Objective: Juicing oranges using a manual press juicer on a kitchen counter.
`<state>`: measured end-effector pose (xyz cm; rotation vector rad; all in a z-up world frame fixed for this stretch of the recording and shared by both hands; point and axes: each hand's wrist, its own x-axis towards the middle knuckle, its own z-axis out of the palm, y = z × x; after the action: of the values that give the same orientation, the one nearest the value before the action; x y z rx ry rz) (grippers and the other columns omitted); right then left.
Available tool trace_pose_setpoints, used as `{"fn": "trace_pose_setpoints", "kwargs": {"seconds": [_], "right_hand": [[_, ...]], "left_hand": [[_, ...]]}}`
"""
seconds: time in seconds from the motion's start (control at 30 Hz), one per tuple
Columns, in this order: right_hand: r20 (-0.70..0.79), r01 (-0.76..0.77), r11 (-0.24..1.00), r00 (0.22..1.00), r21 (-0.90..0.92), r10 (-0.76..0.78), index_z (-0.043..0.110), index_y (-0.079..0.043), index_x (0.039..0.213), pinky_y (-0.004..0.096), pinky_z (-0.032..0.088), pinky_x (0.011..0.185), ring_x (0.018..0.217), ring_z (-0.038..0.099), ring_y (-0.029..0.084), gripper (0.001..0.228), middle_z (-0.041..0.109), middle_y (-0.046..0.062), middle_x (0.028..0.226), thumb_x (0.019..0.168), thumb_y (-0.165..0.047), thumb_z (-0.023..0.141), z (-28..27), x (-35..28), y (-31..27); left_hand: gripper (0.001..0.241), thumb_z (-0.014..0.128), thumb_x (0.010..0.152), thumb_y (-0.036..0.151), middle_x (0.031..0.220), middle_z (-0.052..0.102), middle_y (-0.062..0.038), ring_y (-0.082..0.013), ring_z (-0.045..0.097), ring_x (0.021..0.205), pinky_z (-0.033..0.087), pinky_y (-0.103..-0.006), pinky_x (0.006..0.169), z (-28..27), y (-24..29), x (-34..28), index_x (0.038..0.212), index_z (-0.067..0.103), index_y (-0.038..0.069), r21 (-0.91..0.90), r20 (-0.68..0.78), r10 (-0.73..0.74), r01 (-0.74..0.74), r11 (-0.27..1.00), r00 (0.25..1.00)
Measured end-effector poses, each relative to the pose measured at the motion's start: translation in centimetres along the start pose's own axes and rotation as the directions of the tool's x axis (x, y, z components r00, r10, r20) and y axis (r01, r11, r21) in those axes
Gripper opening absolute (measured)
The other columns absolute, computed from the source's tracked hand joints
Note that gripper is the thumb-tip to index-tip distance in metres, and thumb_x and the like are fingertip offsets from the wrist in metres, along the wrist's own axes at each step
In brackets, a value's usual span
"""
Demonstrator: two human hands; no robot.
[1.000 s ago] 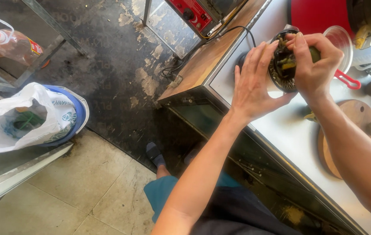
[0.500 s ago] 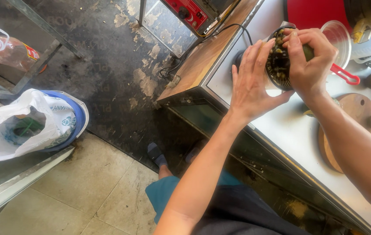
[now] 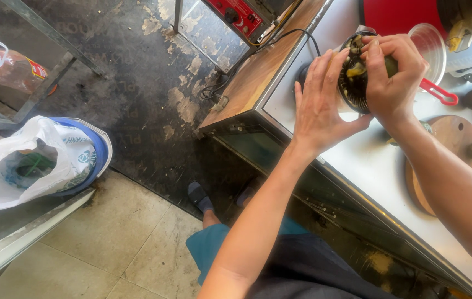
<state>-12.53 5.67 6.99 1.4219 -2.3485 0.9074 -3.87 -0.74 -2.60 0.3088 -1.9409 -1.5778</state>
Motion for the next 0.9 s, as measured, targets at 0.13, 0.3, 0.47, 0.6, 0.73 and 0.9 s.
{"fn": "trace_pose_setpoints", "kwargs": {"seconds": [0.13,0.3,0.47,0.6,0.73,0.9], "right_hand": [[-0.006,-0.030,0.998,1.000,0.046,0.030,0.059,0.016,0.098,0.046,0.056,0.097,0.113,0.072,0.043,0.018,0.065,0.028,0.104,0.116,0.015,0.056,0.04,0.13,-0.44],[-0.006,-0.031,0.999,0.999,0.041,0.031,0.061,0.016,0.100,0.044,0.056,0.096,0.104,0.070,0.039,0.018,0.068,0.029,0.106,0.117,0.012,0.056,-0.04,0.31,-0.60],[-0.027,-0.052,0.997,0.998,0.055,0.053,0.060,0.016,0.100,0.043,0.055,0.094,0.102,0.069,0.037,0.016,0.067,0.028,0.105,0.115,0.013,0.055,-0.05,0.06,-0.42],[-0.025,-0.084,0.995,0.996,0.044,0.085,0.061,0.014,0.103,0.040,0.059,0.092,0.099,0.071,0.034,0.021,0.072,0.028,0.107,0.120,0.004,0.053,-0.18,0.24,-0.98],[-0.030,-0.076,0.995,0.996,0.059,0.078,0.061,0.015,0.105,0.039,0.055,0.090,0.092,0.066,0.031,0.017,0.071,0.026,0.104,0.118,0.008,0.052,-0.34,0.03,-0.91],[-0.030,-0.079,0.991,0.996,0.106,0.082,0.060,0.016,0.109,0.037,0.059,0.091,0.096,0.069,0.030,0.019,0.070,0.026,0.103,0.121,0.004,0.052,-0.17,0.00,-0.67]], "left_hand": [[0.130,0.089,0.063,0.052,0.173,0.024,-0.005,-0.0359,0.025,0.166,0.021,-0.0854,0.123,-0.03,-0.12,0.12,0.165,0.010,0.032,-0.002,0.015,-0.004,0.004,1.000,1.000],[0.126,0.089,0.063,0.050,0.172,0.027,-0.008,-0.0364,0.027,0.165,0.023,-0.0854,0.120,-0.35,0.23,0.28,0.164,0.015,0.030,-0.019,0.029,-0.023,0.023,1.000,0.999],[0.127,0.089,0.063,0.050,0.172,0.027,-0.008,-0.0352,0.028,0.164,0.024,-0.0859,0.119,-0.45,0.26,0.38,0.164,0.015,0.030,-0.008,0.035,-0.009,0.009,1.000,0.999],[0.129,0.090,0.062,0.054,0.172,0.027,-0.007,-0.0334,0.028,0.164,0.022,-0.0851,0.120,-0.06,-0.19,0.27,0.164,0.014,0.030,0.023,0.029,-0.005,0.004,1.000,1.000],[0.129,0.089,0.062,0.056,0.172,0.027,-0.006,-0.0314,0.029,0.164,0.022,-0.0849,0.121,-0.11,-0.03,0.26,0.164,0.014,0.030,0.034,0.029,0.004,-0.005,0.999,1.000],[0.131,0.088,0.062,0.059,0.170,0.028,-0.006,-0.0310,0.035,0.159,0.028,-0.0838,0.119,-0.07,-0.19,0.35,0.164,0.013,0.029,0.065,0.000,0.027,-0.027,0.998,1.000]]}}
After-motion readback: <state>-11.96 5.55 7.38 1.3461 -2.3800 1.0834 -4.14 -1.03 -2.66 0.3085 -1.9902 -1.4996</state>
